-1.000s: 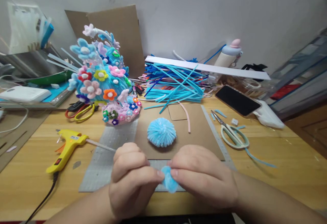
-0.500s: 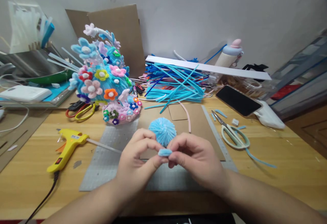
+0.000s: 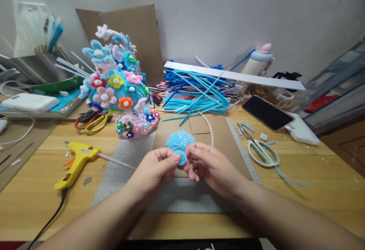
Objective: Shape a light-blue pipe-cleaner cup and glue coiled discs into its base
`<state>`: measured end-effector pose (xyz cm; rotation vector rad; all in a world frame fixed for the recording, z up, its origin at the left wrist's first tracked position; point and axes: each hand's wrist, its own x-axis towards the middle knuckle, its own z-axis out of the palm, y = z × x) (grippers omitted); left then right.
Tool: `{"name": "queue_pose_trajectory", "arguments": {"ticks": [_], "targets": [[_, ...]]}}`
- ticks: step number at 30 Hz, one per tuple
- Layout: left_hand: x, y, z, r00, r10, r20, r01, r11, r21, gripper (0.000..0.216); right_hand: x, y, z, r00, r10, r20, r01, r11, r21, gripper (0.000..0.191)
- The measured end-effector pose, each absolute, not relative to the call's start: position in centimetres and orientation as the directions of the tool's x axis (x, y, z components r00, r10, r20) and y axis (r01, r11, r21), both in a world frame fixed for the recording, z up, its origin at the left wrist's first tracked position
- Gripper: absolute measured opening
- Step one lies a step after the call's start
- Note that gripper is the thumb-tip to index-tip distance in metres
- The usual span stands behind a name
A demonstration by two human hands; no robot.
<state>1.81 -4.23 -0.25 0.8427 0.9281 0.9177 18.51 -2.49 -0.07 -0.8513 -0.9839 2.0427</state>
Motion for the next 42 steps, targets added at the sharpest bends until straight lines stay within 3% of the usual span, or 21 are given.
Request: {"name": "queue_pose_trajectory", "arguments": {"ticks": [6,14,20,23,26,30,36,42], "targets": [[1.9,-4.4,-0.2,0.31,0.914,-0.261,-0.311,0.357,0.881,0.035,18.3,-3.0,-0.1,-0.611,0.762,-0.215,-0.145,-0.375,-0.916,0.035],[2.4,-4.9,0.0,0.195,0.958,-0.212,-0.211,0.252,0.945,0.033,18.3,-3.3,-0.2,-0.52,0.845,-0.128,-0.108,-0.213,-0.971,0.033],[2.3,-4.6,0.4,0.209,0.945,-0.253,-0.184,0.292,0.939,0.042,18.8,-2.6,-0.1,-0.487,0.842,-0.232,-0.073,-0.304,-0.95,0.029],[2.1,-4.5,0.4,0.335,0.899,-0.281,-0.11,0.333,0.936,0.041,18.8,-2.5,-0.1,-0.533,0.803,-0.266,-0.04,-0.338,-0.94,0.029],[2.1,-4.6,0.6,0.415,0.873,-0.256,-0.03,0.295,0.955,0.043,18.8,-2.6,-0.1,-0.557,0.797,-0.235,-0.061,-0.321,-0.945,0.031],[2.0,-4.6,0.5,0.368,0.903,-0.224,-0.057,0.262,0.963,0.043,18.7,-2.8,0.1,-0.592,0.789,-0.168,-0.106,-0.283,-0.953,0.033],[1.9,-4.7,0.4,0.397,0.907,-0.138,-0.044,0.168,0.985,0.04,18.6,-3.0,0.0,-0.639,0.744,-0.196,-0.091,-0.327,-0.941,0.034],[2.5,-5.6,0.7,0.37,0.929,-0.021,-0.061,0.047,0.997,0.04,18.3,-3.8,-0.4,-0.594,0.799,-0.094,-0.138,-0.216,-0.967,0.038]]}}
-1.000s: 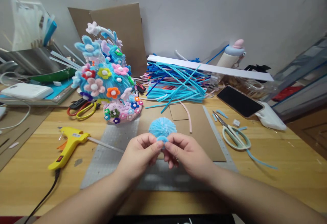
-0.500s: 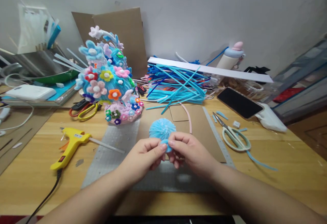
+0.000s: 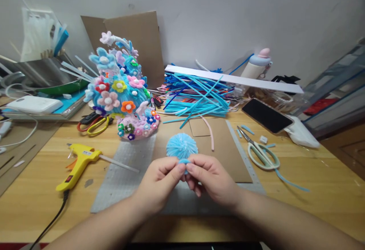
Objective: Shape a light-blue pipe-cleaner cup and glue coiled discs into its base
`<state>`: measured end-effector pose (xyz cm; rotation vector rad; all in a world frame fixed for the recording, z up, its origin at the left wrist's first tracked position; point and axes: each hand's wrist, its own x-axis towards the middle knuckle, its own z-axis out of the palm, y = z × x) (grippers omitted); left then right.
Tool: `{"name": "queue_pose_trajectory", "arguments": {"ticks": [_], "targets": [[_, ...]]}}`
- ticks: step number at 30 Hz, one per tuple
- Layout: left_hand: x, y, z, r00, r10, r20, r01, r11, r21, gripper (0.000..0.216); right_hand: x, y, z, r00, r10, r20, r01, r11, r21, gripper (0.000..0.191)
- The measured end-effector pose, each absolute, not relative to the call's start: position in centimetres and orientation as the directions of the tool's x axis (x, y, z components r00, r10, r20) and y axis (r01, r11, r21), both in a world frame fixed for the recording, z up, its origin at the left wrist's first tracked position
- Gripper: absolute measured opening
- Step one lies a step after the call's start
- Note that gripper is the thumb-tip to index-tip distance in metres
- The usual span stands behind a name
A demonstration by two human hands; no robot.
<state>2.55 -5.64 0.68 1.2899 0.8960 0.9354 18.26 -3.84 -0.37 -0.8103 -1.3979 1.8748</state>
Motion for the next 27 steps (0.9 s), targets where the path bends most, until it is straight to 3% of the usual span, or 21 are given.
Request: {"name": "queue_pose_trajectory", "arguments": {"ticks": [4,7,12,15,18,21,27], "targets": [[2.8,-5.6,-0.1,0.319,0.945,-0.074,-0.077,0.103,0.992,0.042,18.0,-3.9,-0.6,-0.554,0.826,-0.103,-0.163,-0.229,-0.96,0.038],[2.7,-5.2,-0.6,0.265,0.959,-0.101,-0.141,0.142,0.98,0.032,17.8,-3.5,-0.7,-0.559,0.809,-0.182,-0.244,-0.371,-0.896,0.035],[2.5,-5.1,-0.2,0.158,0.987,0.034,-0.098,-0.019,0.995,0.025,17.6,-3.3,-0.9,-0.681,0.683,-0.264,-0.305,-0.593,-0.746,0.03],[2.4,-5.1,0.4,0.121,0.989,0.083,-0.139,-0.066,0.988,0.017,17.8,-3.4,-1.0,-0.643,0.734,-0.218,-0.281,-0.49,-0.825,0.031],[2.3,-4.8,0.6,0.166,0.984,-0.057,-0.238,0.096,0.967,0.024,18.3,-3.4,-0.7,-0.445,0.895,-0.029,-0.267,-0.163,-0.95,0.024],[2.3,-4.5,0.3,0.222,0.957,-0.189,-0.283,0.249,0.926,0.031,18.7,-3.2,-0.1,-0.411,0.904,0.12,-0.167,0.055,-0.984,0.019],[2.4,-4.4,-0.1,0.27,0.931,-0.244,-0.237,0.31,0.921,0.04,18.2,-2.9,0.1,-0.455,0.886,-0.085,-0.156,-0.173,-0.972,0.027]]}}
